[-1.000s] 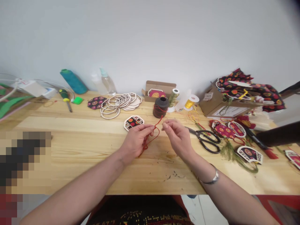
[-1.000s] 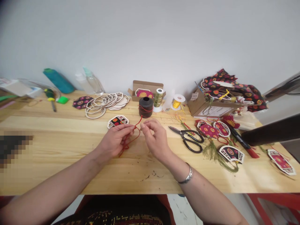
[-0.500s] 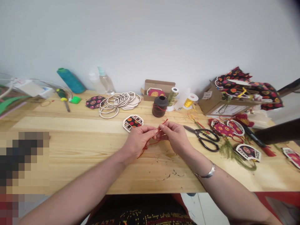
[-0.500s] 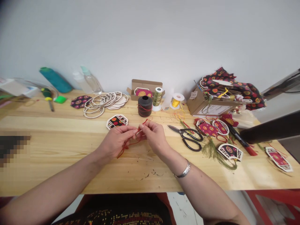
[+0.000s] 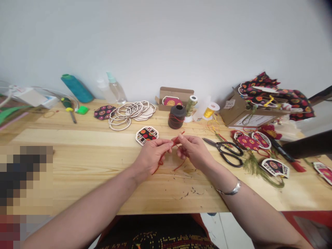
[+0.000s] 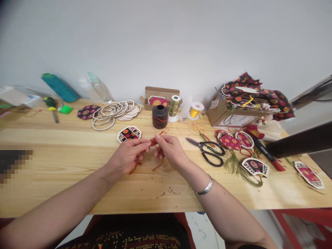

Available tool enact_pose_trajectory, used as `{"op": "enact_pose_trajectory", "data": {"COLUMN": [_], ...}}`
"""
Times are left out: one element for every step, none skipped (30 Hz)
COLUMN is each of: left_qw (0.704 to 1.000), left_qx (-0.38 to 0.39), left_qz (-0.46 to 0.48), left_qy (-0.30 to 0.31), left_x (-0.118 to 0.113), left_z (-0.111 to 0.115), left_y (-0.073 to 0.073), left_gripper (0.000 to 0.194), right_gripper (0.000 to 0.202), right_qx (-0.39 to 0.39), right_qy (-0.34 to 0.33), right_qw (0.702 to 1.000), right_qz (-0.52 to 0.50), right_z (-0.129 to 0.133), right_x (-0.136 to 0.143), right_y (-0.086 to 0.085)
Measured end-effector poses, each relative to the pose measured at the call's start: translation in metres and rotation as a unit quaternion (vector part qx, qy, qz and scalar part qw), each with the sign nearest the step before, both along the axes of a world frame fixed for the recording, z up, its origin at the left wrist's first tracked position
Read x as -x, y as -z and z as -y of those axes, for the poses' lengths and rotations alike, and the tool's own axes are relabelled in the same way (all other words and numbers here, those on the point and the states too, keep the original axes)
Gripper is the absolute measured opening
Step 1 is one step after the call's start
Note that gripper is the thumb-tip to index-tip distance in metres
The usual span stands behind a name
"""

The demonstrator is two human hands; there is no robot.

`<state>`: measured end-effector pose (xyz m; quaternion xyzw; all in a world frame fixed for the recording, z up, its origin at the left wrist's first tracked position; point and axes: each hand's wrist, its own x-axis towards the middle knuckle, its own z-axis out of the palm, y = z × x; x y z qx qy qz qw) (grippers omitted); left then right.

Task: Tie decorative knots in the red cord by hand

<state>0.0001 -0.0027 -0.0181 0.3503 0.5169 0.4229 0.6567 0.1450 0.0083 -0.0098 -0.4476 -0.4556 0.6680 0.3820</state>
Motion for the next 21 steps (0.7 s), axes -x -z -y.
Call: {"op": "enact_pose_trajectory", "data": {"left_qw": [1.000,1.000,1.000,1.000,1.000,1.000,1.000,1.000,1.000,1.000,1.000,0.999,0.999,0.999,0.999,0.998,0.998,0.998,0.998,0.998,0.998], "left_qx": [-0.001,-0.003,-0.005,-0.007,-0.010,-0.011,-0.013,-0.013,-0.013,-0.013,-0.012,-0.013,-0.014,-0.017,-0.020,-0.023,-0.025,-0.026,-0.028,-0.028,-0.029], "left_qz": [0.004,0.007,0.008,0.009,0.008,0.006,0.002,-0.003,-0.008,-0.016,-0.024,-0.031,-0.038,-0.044,-0.047,-0.050,-0.052,-0.053,-0.054,-0.054,-0.052], "left_qy": [-0.002,-0.002,-0.002,-0.002,-0.003,-0.003,-0.002,0.001,0.004,0.007,0.009,0.010,0.010,0.010,0.011,0.014,0.017,0.021,0.026,0.030,0.034], "left_x": [0.0001,0.0003,0.0005,0.0007,0.0009,0.0011,0.0012,0.0013,0.0012,0.0010,0.0008,0.0004,0.0001,-0.0002,-0.0003,-0.0004,-0.0004,-0.0003,-0.0001,0.0002,0.0005], "left_z": [-0.0004,-0.0007,-0.0008,-0.0008,-0.0007,-0.0005,-0.0003,0.0000,0.0003,0.0005,0.0006,0.0008,0.0010,0.0013,0.0016,0.0019,0.0022,0.0025,0.0026,0.0027,0.0025], "left_y": [0.0004,0.0011,0.0020,0.0029,0.0038,0.0043,0.0045,0.0043,0.0039,0.0033,0.0027,0.0022,0.0020,0.0020,0.0021,0.0022,0.0023,0.0021,0.0018,0.0012,0.0004], "left_gripper": [0.019,0.019,0.018,0.017,0.016,0.015,0.014,0.014,0.014,0.014,0.014,0.014,0.015,0.016,0.016,0.016,0.017,0.017,0.018,0.018,0.018], "right_gripper": [0.038,0.036,0.033,0.031,0.030,0.028,0.028,0.027,0.026,0.026,0.025,0.025,0.024,0.023,0.022,0.020,0.018,0.017,0.017,0.017,0.018], "right_qx": [-0.007,-0.018,-0.029,-0.040,-0.048,-0.054,-0.057,-0.059,-0.061,-0.062,-0.063,-0.065,-0.068,-0.073,-0.081,-0.091,-0.102,-0.112,-0.121,-0.129,-0.136], "right_qy": [-0.001,-0.001,0.002,0.008,0.016,0.026,0.037,0.049,0.059,0.066,0.072,0.076,0.079,0.079,0.078,0.076,0.071,0.065,0.058,0.052,0.046], "right_qw": [1.000,1.000,0.999,0.998,0.997,0.996,0.995,0.995,0.994,0.993,0.993,0.992,0.991,0.990,0.989,0.987,0.985,0.982,0.979,0.976,0.973], "right_qz": [0.010,0.023,0.037,0.049,0.058,0.064,0.068,0.070,0.071,0.072,0.074,0.076,0.081,0.087,0.096,0.108,0.122,0.138,0.155,0.169,0.180], "right_z": [0.0003,0.0004,0.0005,0.0005,0.0004,0.0003,0.0001,-0.0001,-0.0003,-0.0005,-0.0008,-0.0011,-0.0014,-0.0017,-0.0019,-0.0021,-0.0023,-0.0024,-0.0024,-0.0025,-0.0025], "right_x": [-0.0004,-0.0006,-0.0006,-0.0004,0.0000,0.0006,0.0011,0.0016,0.0019,0.0021,0.0021,0.0020,0.0019,0.0017,0.0016,0.0014,0.0012,0.0010,0.0008,0.0006,0.0004], "right_y": [-0.0009,-0.0014,-0.0013,-0.0009,-0.0002,0.0008,0.0019,0.0030,0.0041,0.0052,0.0062,0.0070,0.0076,0.0079,0.0079,0.0076,0.0071,0.0064,0.0058,0.0052,0.0049]}}
